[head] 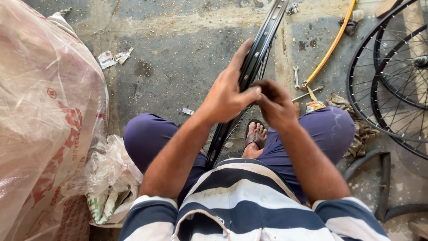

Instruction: The person sits on the ground and repeatedly inserts and removes a small metal piece into the rim of a bicycle wheel. They rotate the wheel to access different sections and continue the repetitive insertion and removal process throughout the clip.

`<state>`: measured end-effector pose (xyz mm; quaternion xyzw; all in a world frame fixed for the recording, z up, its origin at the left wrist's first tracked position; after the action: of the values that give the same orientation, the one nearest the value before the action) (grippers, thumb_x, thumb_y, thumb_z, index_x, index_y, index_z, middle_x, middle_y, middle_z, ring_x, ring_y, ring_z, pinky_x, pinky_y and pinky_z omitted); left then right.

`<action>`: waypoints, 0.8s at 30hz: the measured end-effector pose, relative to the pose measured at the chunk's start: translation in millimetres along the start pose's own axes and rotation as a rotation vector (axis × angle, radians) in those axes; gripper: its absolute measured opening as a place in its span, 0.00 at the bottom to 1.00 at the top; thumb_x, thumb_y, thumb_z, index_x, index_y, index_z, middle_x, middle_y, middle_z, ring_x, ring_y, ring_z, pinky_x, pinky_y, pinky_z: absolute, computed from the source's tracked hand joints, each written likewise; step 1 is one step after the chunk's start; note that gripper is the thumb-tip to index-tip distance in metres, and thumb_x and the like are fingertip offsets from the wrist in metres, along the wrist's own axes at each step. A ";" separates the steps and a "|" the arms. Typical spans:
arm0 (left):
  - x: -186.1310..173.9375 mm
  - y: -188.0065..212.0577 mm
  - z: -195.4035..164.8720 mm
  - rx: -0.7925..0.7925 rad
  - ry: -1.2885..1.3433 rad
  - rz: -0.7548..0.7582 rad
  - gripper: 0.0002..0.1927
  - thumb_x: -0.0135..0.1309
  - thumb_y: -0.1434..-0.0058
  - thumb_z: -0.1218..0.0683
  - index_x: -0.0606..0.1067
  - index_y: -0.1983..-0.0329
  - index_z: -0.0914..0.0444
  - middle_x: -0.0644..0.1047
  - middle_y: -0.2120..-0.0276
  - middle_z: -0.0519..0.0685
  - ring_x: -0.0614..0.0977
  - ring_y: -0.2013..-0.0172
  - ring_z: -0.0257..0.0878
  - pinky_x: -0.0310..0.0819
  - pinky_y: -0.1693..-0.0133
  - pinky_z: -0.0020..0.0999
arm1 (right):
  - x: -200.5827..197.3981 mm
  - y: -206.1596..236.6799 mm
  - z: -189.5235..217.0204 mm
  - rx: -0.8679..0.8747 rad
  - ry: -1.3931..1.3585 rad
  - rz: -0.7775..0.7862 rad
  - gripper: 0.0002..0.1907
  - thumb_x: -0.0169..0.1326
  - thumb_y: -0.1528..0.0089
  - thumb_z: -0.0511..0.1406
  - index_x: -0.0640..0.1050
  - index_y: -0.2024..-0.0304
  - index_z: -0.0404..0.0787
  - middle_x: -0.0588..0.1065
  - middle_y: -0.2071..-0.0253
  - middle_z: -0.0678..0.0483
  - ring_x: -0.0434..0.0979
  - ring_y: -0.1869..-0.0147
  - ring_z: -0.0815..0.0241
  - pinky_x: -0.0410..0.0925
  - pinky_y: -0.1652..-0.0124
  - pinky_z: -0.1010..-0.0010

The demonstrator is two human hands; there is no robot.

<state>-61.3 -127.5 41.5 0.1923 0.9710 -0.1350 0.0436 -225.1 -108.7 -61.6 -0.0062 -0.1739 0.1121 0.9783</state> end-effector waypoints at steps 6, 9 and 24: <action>-2.5 54.1 1.7 -0.018 -0.073 -0.063 0.49 0.57 0.42 0.59 0.49 0.19 0.65 0.65 0.27 0.62 0.70 0.27 0.55 0.62 0.27 0.46 | 3.6 11.6 37.3 -0.357 0.407 -0.091 0.13 0.61 0.33 0.29 0.76 0.47 0.33 0.77 0.42 0.45 0.78 0.44 0.59 0.73 0.43 0.68; 0.2 65.2 2.0 0.041 -0.146 -0.090 0.50 0.60 0.43 0.59 0.48 0.20 0.65 0.60 0.25 0.61 0.62 0.24 0.56 0.55 0.24 0.48 | 12.8 -2.0 31.1 -0.306 0.536 0.020 0.15 0.64 0.35 0.28 0.77 0.47 0.31 0.78 0.47 0.44 0.79 0.46 0.57 0.73 0.44 0.66; -0.3 69.6 13.7 -0.050 -0.011 -0.131 0.52 0.62 0.44 0.55 0.48 0.20 0.64 0.57 0.25 0.61 0.60 0.23 0.55 0.53 0.25 0.52 | 30.8 -18.7 34.0 -0.286 0.171 0.199 0.26 0.63 0.34 0.32 0.69 0.37 0.29 0.73 0.39 0.43 0.74 0.34 0.54 0.72 0.37 0.61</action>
<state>-33.8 -69.5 11.3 0.1265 0.9843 -0.1146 0.0447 -204.6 -120.9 -18.2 -0.1719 -0.1028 0.1818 0.9627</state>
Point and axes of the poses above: each hand's wrist, its own y-axis away from the middle knuckle, its own x-axis out of the palm, z = x × y, the point moved 7 cm from there along -y, towards the middle knuckle
